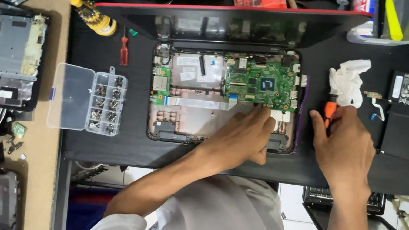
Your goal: The person is disassembling a laptop, removing a small internal component, cleaning it with a brush, and using a screwdriver to manage screws.
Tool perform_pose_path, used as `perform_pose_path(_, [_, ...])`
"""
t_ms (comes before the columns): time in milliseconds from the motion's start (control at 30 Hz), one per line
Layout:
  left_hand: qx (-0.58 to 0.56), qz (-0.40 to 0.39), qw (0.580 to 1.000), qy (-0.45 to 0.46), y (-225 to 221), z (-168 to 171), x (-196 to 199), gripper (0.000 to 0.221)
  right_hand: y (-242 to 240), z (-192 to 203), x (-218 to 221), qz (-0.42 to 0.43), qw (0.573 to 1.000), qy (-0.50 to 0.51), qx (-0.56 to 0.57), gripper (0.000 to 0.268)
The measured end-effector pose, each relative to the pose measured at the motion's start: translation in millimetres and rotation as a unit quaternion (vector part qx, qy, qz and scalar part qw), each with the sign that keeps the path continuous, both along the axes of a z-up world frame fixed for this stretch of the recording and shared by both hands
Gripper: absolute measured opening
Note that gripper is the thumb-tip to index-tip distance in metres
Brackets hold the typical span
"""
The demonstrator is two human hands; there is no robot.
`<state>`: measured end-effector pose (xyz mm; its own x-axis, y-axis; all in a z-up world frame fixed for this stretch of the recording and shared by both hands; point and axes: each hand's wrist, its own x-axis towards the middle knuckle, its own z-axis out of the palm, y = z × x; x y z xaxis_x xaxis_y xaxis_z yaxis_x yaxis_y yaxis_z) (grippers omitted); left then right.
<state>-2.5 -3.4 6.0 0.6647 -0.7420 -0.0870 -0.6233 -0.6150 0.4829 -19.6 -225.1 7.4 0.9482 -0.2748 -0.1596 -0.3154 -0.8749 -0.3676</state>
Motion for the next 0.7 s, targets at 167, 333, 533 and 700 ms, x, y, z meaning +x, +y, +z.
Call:
perform_pose_path(167, [-0.057, 0.007, 0.998, -0.023, 20, -11, -7, 0.038, -3, -5, -8, 0.060, 0.990, -0.120, -0.051, 0.035])
perform_pose_path(333, [-0.106, 0.058, 0.992, -0.046, 97, 22, -22, 0.049, 9, 30, -6, 0.294, 0.933, -0.200, 0.053, 0.030])
perform_pose_path(533, [0.020, 0.127, 0.990, -0.060, 165, 46, -39, 0.047, 24, 32, 5, 0.473, 0.873, -0.116, 0.035, 0.045])
perform_pose_path(700, [-0.026, 0.160, 0.984, -0.074, 178, 46, -49, 0.027, 38, 37, 8, 0.513, 0.825, -0.216, 0.100, 0.028])
